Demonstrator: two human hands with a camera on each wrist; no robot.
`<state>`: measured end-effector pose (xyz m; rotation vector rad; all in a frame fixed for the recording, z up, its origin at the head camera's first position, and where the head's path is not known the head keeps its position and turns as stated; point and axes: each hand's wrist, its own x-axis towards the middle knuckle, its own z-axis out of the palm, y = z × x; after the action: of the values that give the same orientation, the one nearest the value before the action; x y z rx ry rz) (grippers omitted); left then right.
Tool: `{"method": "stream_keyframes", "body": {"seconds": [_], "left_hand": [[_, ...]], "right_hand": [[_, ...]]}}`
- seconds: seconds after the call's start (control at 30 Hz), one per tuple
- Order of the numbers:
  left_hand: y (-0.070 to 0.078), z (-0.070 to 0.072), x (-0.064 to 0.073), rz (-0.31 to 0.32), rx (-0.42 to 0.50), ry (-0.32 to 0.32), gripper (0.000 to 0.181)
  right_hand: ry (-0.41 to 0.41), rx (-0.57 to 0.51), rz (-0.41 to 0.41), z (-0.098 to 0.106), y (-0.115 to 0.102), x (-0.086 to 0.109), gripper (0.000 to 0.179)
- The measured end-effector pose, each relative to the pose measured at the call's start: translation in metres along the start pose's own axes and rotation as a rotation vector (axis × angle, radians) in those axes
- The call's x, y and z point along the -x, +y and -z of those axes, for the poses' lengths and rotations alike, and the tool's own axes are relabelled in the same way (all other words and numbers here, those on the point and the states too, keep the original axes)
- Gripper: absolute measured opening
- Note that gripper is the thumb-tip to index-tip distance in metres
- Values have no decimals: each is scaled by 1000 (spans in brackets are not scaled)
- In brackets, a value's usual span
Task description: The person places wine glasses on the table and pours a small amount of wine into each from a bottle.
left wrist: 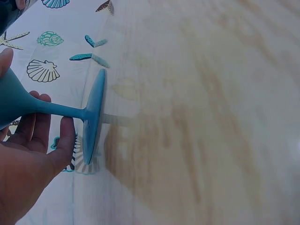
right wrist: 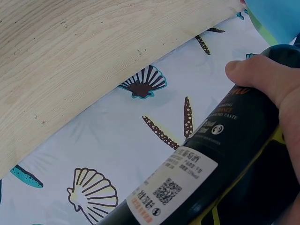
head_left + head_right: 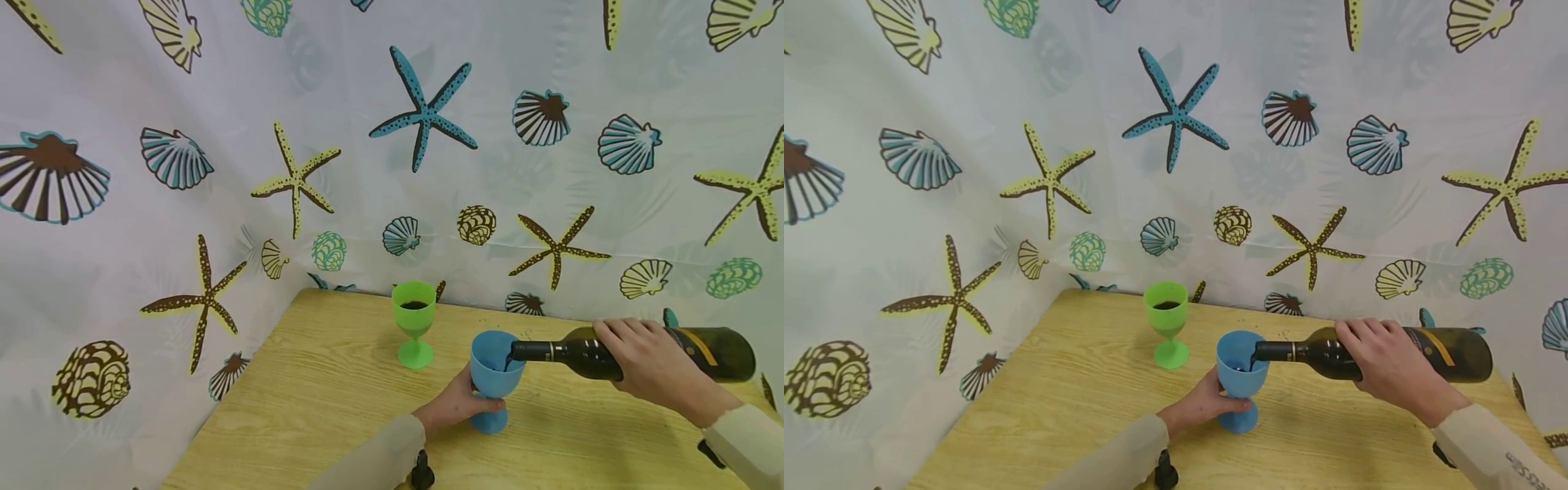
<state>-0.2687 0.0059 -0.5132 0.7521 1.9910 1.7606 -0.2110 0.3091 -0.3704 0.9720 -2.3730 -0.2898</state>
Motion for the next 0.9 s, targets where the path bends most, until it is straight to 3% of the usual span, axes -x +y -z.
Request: {"method": "stream_keyframes", "body": {"seconds": [0.9], "left_hand": [[-1, 0, 0, -10, -25, 5, 78]], "right_hand": [[17, 1, 8, 1, 0, 0, 96]]}}
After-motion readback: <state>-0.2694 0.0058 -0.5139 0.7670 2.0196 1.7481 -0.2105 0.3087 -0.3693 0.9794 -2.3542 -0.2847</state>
